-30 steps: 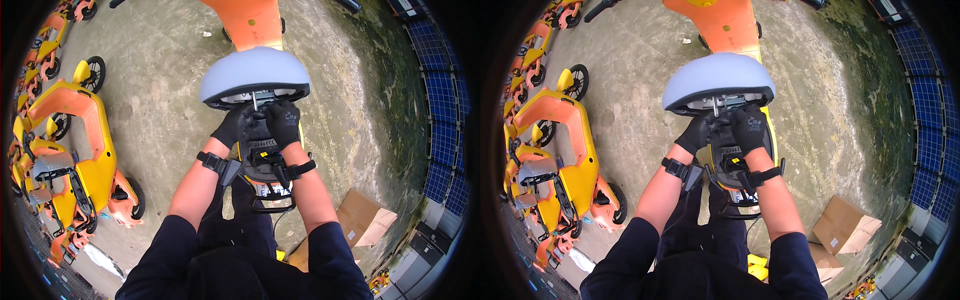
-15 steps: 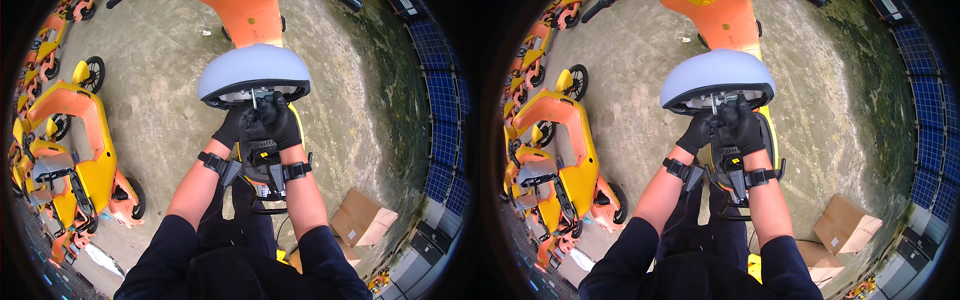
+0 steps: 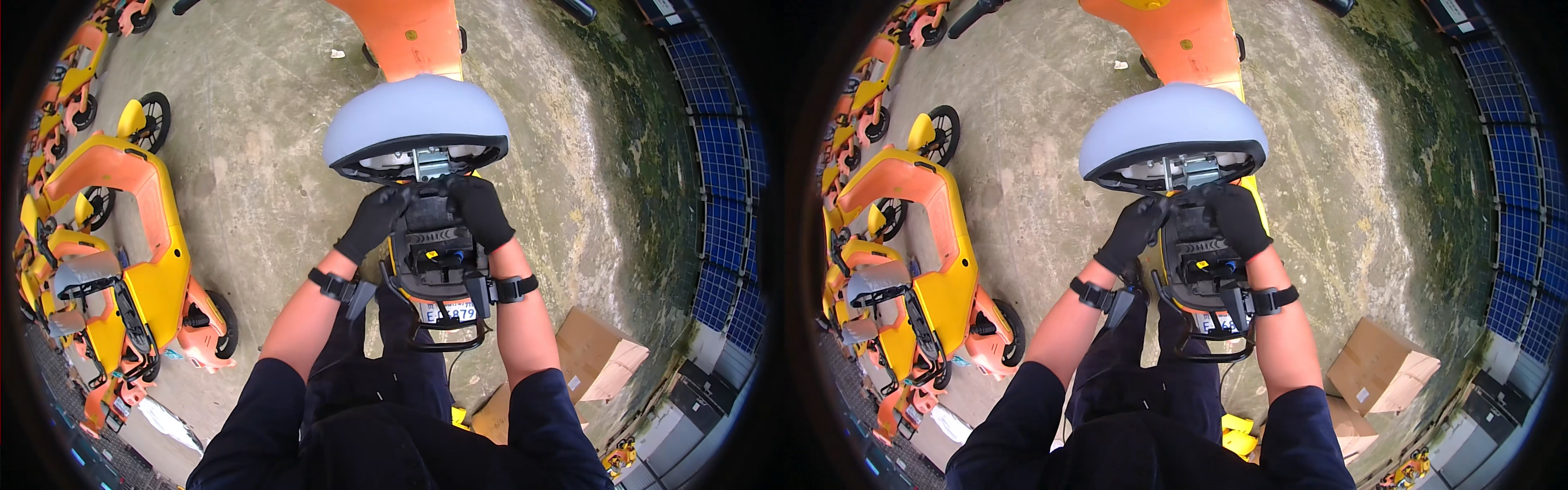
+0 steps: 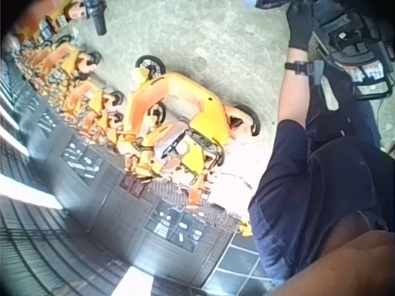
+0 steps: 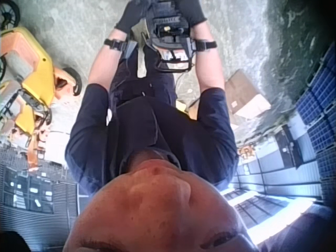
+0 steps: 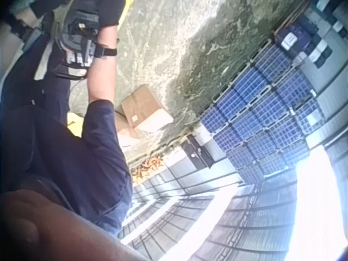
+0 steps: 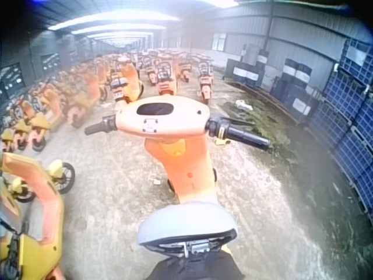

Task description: The person manipulates the seat components and internal battery compartment of multiple electric scooters, handling a grey seat cushion and securing a protective silver cover.

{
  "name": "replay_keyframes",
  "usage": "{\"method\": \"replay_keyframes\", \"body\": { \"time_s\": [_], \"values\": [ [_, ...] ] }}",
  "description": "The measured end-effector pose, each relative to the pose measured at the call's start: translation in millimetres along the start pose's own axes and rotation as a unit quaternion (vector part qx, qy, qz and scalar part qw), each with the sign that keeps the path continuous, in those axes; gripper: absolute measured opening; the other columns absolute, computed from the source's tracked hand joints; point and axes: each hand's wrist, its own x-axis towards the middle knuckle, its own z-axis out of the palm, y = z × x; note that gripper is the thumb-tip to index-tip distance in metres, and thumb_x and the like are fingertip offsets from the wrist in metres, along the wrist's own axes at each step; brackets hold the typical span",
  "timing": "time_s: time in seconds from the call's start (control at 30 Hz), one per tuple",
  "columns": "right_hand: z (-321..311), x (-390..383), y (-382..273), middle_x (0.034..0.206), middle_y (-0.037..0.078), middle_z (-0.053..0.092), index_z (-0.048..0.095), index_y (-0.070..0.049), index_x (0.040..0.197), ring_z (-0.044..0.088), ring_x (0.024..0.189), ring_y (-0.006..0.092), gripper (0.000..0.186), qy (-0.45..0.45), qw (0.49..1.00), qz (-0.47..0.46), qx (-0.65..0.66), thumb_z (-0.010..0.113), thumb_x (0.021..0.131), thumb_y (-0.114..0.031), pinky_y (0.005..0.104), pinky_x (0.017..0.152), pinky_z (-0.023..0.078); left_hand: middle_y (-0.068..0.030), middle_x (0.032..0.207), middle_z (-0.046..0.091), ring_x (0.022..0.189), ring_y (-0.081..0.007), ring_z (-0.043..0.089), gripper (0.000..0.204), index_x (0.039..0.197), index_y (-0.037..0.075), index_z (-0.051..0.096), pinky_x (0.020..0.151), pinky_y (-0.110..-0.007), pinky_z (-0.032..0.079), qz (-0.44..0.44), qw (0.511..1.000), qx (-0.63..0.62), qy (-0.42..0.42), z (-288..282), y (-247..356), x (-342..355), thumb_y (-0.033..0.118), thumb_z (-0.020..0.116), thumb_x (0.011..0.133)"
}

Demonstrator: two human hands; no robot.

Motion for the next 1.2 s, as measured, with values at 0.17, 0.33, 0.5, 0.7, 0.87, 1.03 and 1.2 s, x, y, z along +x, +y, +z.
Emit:
{"method": "replay_keyframes", "body": {
  "time_s": [0.17,0.33,0.5,0.7,0.87,1.03,1.2],
  "values": [
    [-69.1,-0.6,15.9,0.05,-0.003,0.04,0.052,-0.007,0.075,0.034,0.037,0.0055,0.018,0.091,0.859,0.102,0.494,0.043,0.086,-0.017,0.0192,0.032,0.026,-0.0099,0.084,0.063,0.074,-0.0182,0.061,0.019,0.096,0.005,0.061,0.064,-0.029,0.047,0.156,0.968,0.146,0.131,-64.7,-45.6,-23.3,0.016,0.055,0.083],
    [-75.7,-7.3,-8.3,0.05,-0.002,0.035,0.052,-0.003,0.082,0.03,0.038,0.0083,0.023,0.156,0.873,0.117,0.447,0.039,0.089,-0.02,0.0215,0.035,0.024,-0.0095,0.069,0.06,0.06,-0.0216,0.06,0.017,0.097,0.007,0.059,0.054,-0.03,0.046,0.133,0.946,0.26,0.139,-77.1,3.6,-19.7,0.016,0.054,0.082],
    [-17.9,-32.0,-16.0,0.063,0.001,0.052,0.055,-0.002,0.086,0.046,0.051,0.0076,0.028,0.149,0.956,0.015,0.252,0.038,0.091,-0.024,0.0201,0.047,0.036,-0.0086,0.062,0.056,0.057,-0.0227,0.057,0.037,0.117,0.014,0.052,0.053,-0.032,0.046,0.324,0.811,0.487,-0.019,-51.6,7.9,-28.2,0.014,0.055,0.08],
    [60.4,-48.4,-23.3,0.076,0.011,0.057,0.056,-0.001,0.088,0.055,0.065,0.0253,0.012,0.059,0.958,-0.279,-0.041,0.053,0.081,-0.011,0.0341,0.058,0.045,-0.0097,0.088,0.061,0.073,-0.0232,0.059,0.035,0.116,0.013,0.053,0.064,-0.029,0.047,0.257,0.903,0.34,-0.046,-34.5,8.4,14.4,0.015,0.053,0.081],
    [73.2,-37.1,-20.5,0.078,0.019,0.054,0.055,-0.003,0.083,0.054,0.073,0.0351,0.008,-0.026,0.968,-0.203,-0.147,0.052,0.078,-0.008,0.0409,0.062,0.043,-0.0024,0.093,0.059,0.082,-0.0093,0.052,0.03,0.109,0.003,0.055,0.07,-0.024,0.043,0.033,0.99,0.013,-0.136,-20.6,8.5,26.6,0.02,0.053,0.085],
    [65.9,-34.4,-0.5,0.069,0.014,0.055,0.056,-0.005,0.084,0.057,0.066,0.0279,0.009,0.007,0.963,-0.244,-0.114,0.051,0.082,-0.011,0.035,0.058,0.045,0.0008,0.074,0.054,0.064,-0.0062,0.048,0.027,0.102,0.0,0.055,0.056,-0.021,0.04,0.006,0.989,0.034,-0.141,-22.6,18.5,27.4,0.022,0.048,0.087],
    [55.5,-27.8,18.4,0.071,0.0,0.057,0.058,-0.005,0.086,0.051,0.061,0.0053,0.012,0.007,0.91,0.153,0.386,0.051,0.085,-0.015,0.0198,0.052,0.041,0.0002,0.067,0.047,0.056,-0.0085,0.041,0.02,0.099,0.0,0.054,0.049,-0.02,0.033,-0.073,0.936,-0.277,-0.203,-22.6,10.1,21.1,0.013,0.045,0.086]
  ]
}}
